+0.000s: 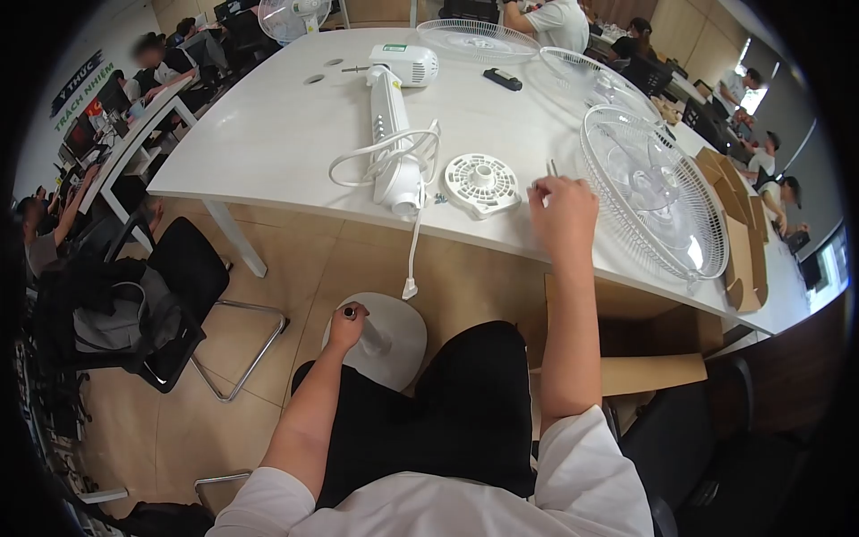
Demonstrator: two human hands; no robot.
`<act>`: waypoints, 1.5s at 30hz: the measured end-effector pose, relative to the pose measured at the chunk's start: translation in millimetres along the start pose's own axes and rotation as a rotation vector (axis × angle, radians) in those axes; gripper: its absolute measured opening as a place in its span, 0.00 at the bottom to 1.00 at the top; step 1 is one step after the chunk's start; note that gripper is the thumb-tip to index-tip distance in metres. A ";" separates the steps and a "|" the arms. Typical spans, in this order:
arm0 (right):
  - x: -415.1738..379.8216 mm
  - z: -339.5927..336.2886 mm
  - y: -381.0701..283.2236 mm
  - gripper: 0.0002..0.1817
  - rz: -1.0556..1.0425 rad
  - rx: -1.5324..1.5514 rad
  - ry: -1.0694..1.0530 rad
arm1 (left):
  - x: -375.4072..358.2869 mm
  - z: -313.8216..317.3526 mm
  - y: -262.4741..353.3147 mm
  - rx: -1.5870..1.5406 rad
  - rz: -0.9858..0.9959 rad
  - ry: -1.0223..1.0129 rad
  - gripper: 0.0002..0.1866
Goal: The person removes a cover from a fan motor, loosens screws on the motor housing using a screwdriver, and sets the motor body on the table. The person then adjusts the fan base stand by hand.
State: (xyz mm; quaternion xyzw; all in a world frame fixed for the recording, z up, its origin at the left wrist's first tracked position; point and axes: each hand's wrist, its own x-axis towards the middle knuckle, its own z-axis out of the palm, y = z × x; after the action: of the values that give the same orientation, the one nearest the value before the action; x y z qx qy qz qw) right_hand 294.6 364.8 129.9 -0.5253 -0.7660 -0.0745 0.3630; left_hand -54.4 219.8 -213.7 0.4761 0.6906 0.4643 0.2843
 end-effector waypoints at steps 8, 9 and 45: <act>-16.4 7.2 6.2 0.09 -0.096 -0.043 0.182 | -0.8 14.1 -18.9 -0.141 0.001 0.111 0.13; -23.3 -3.3 -6.2 0.09 -0.132 0.029 0.227 | 2.9 16.2 -24.9 -0.205 0.009 0.148 0.14; -170.3 -5.4 -354.4 0.17 0.163 2.028 -0.290 | -273.2 -200.1 230.5 -1.564 -0.457 -0.377 0.65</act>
State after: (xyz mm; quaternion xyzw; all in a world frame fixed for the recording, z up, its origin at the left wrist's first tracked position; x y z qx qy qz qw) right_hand 24.2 79.4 120.6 -0.0257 -0.4669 0.6967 0.5441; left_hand -25.6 -79.5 64.5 0.0594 0.1896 0.6534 0.7304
